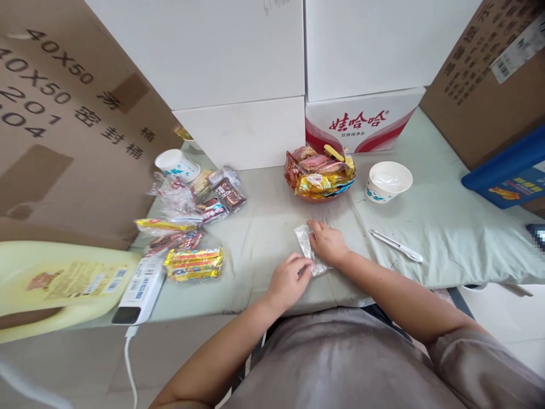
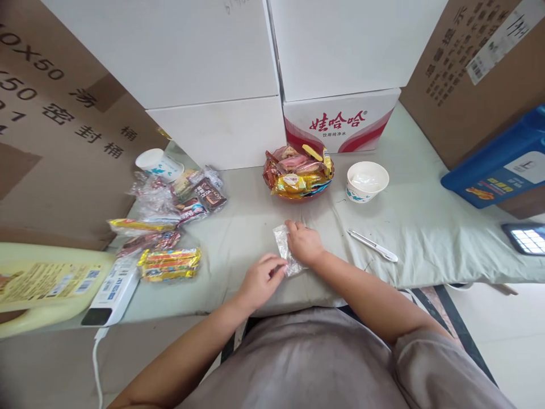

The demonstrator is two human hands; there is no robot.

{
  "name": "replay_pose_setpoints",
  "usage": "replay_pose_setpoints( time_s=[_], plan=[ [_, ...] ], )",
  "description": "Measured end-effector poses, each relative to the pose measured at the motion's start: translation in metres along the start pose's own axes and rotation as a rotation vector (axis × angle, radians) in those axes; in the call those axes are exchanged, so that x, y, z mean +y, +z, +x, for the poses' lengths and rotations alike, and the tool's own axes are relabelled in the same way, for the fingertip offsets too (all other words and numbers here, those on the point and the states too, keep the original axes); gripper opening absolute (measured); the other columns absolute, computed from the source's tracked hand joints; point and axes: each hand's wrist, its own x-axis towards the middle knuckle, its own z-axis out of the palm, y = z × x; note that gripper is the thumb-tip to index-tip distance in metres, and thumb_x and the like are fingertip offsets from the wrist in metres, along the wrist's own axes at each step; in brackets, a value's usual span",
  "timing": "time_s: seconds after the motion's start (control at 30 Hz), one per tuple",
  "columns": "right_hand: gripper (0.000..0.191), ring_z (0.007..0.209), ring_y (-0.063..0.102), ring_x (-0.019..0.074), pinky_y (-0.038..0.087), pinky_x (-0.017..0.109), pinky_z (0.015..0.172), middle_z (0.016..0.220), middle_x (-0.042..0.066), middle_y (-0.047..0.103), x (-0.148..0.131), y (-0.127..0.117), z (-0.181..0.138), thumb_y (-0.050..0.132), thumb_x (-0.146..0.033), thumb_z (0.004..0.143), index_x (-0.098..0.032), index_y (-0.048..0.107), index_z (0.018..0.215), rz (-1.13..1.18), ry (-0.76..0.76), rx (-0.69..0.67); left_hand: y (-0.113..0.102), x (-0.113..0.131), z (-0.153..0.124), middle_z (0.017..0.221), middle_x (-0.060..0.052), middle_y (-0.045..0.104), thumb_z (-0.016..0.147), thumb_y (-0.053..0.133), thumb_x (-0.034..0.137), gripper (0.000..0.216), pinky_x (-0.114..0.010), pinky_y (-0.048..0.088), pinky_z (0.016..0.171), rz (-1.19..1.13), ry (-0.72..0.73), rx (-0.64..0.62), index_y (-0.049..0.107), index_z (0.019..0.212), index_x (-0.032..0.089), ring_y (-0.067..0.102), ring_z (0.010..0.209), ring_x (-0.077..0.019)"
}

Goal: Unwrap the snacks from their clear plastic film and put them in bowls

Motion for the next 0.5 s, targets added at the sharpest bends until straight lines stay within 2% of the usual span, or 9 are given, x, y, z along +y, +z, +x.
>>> replay_pose_setpoints(
  time_s=[0.1, 0.2, 0.3, 0.43, 0.5],
  plan=[
    [0.043, 0.093, 0.064, 0.0236, 0.047, 0.031, 0.073, 0.119, 0.016, 0.061, -0.002, 0.000, -0.002, 0.030, -0.026, 0.098, -0.016, 0.042, 0.138, -0.005, -0.007, -0.005, -0.005, -0.005, 0.021, 0.096, -0.005, 0.061, 0.091, 0.051, 0.022, 0.015, -0.031, 0.052, 0.074, 0.127, 0.045, 0.156, 0.064, 0.098, 0.020, 0.060, 0.078, -0.0156],
    [0.043, 0.091, 0.063, 0.0231, 0.046, 0.030, 0.072, 0.117, 0.016, 0.061, -0.002, 0.000, -0.004, 0.031, -0.024, 0.097, -0.016, 0.042, 0.138, -0.017, -0.048, -0.009, 0.002, -0.013, 0.043, 0.087, -0.007, 0.061, 0.087, 0.052, 0.016, 0.011, -0.037, 0.051, 0.081, 0.247, 0.180, 0.111, 0.063, 0.086, 0.018, 0.058, 0.089, -0.0220],
    [0.042, 0.088, 0.062, 0.0229, 0.045, 0.030, 0.070, 0.111, 0.014, 0.061, 0.011, -0.001, -0.004, 0.034, -0.020, 0.096, -0.016, 0.045, 0.136, -0.066, -0.098, 0.023, 0.013, -0.022, 0.053, 0.086, -0.009, 0.061, 0.083, 0.055, 0.013, 0.008, -0.039, 0.051, 0.081, 0.326, 0.212, 0.063, 0.061, 0.079, 0.016, 0.054, 0.089, -0.0246],
    [0.034, 0.095, 0.056, 0.0280, 0.044, 0.038, 0.080, 0.108, 0.017, 0.060, 0.040, -0.011, -0.011, 0.040, -0.018, 0.094, -0.012, 0.055, 0.123, -0.136, 0.020, 0.228, 0.018, -0.028, 0.050, 0.091, -0.008, 0.062, 0.084, 0.056, 0.013, 0.008, -0.038, 0.050, 0.084, 0.294, 0.237, 0.060, 0.063, 0.083, 0.017, 0.052, 0.091, -0.0232],
    [0.029, 0.104, 0.052, 0.0299, 0.042, 0.042, 0.088, 0.113, 0.018, 0.059, 0.049, -0.018, -0.022, 0.046, -0.022, 0.094, -0.012, 0.059, 0.117, -0.089, -0.051, 0.342, 0.017, -0.029, 0.049, 0.096, -0.008, 0.063, 0.085, 0.055, 0.014, 0.012, -0.038, 0.049, 0.085, 0.278, 0.237, 0.054, 0.065, 0.091, 0.017, 0.052, 0.093, -0.0230]
  ],
)
